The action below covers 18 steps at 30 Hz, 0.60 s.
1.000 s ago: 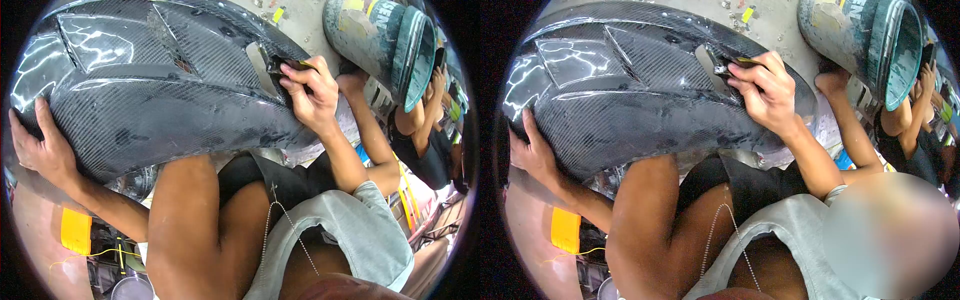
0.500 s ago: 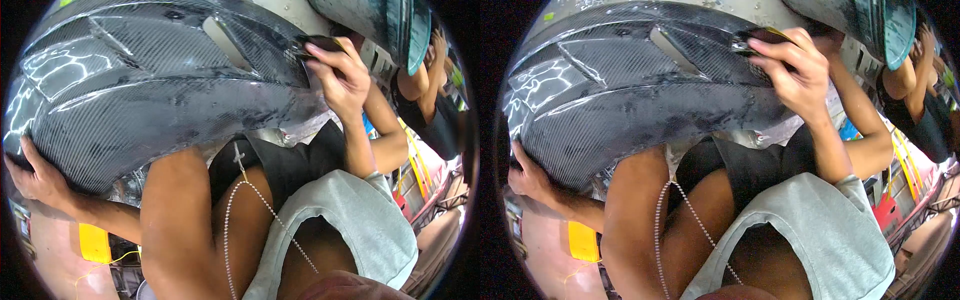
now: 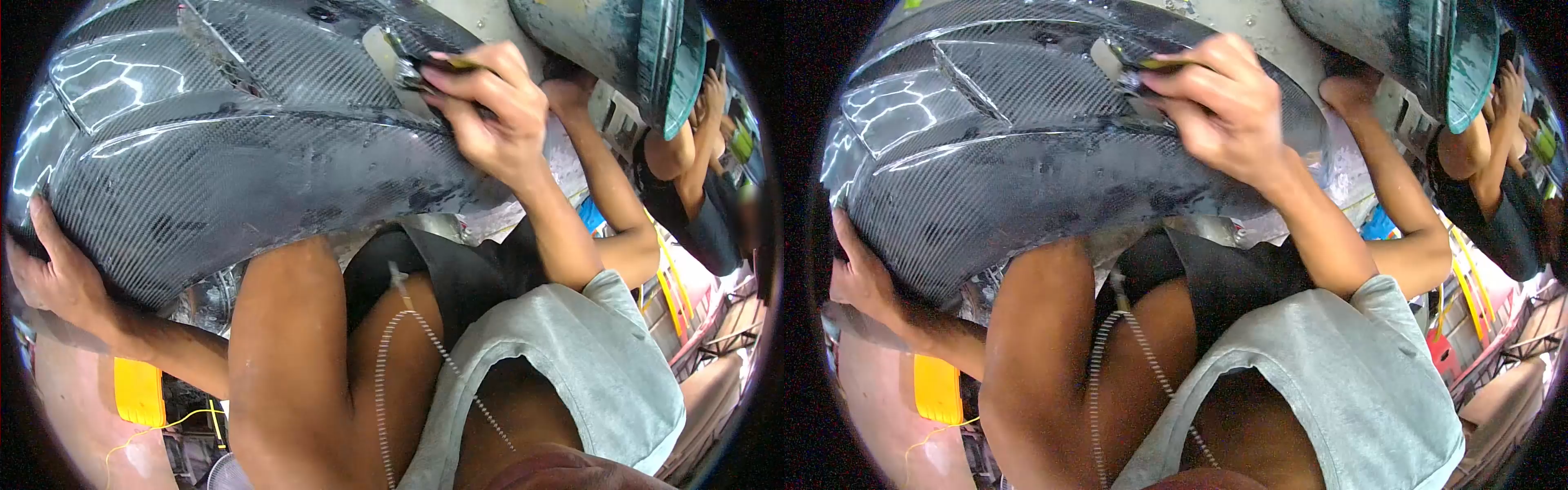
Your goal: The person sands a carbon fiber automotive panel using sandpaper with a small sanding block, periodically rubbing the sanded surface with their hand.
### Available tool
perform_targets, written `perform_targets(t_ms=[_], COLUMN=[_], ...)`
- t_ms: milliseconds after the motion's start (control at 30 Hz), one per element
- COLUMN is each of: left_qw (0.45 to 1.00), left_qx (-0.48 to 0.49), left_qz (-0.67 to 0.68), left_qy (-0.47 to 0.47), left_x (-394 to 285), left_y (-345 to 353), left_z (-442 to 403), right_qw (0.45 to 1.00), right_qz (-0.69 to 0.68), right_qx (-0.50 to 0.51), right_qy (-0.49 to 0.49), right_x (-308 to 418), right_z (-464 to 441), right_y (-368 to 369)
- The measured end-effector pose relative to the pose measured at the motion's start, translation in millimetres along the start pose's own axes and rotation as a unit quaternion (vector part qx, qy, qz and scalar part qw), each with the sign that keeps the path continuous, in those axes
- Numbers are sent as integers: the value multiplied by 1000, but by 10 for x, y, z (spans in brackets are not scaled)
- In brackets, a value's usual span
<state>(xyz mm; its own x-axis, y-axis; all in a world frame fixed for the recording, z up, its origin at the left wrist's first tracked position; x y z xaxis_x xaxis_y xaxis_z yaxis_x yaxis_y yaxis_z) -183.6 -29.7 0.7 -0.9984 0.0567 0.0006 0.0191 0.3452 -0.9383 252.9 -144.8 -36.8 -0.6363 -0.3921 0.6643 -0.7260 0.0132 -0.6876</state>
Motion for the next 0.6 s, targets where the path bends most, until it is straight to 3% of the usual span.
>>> perform_targets(t_ms=[233, 400, 600], left_qw=[999, 1000, 999], left_qx=[-23, -16, -11], left_qz=[5, 15, -34], left_qy=[23, -7, -25], left_x=[54, -90, 61], left_y=[-5, -19, 33], left_z=[-45, -13, 41], right_qw=[997, 998, 988], right_qz=[-27, -25, -45], right_qx=[22, -59, -83], right_qy=[67, 18, 126], right_x=[60, 22, 147], right_z=[331, -175, -55], right_y=[-136, 118, -117])
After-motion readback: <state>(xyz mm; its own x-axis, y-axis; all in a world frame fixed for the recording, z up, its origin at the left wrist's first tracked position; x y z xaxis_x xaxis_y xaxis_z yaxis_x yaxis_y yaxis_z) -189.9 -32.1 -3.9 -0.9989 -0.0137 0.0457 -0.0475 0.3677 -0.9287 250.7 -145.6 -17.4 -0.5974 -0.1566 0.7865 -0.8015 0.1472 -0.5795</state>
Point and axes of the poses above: each hand's wrist, its own z-axis away from the middle knuckle, its own y-axis out of the palm, x = y × z, the point moved 1 cm from there along -z, towards the middle knuckle, and after that the axes turned 6 degrees about -y, right-handed, at the moved point
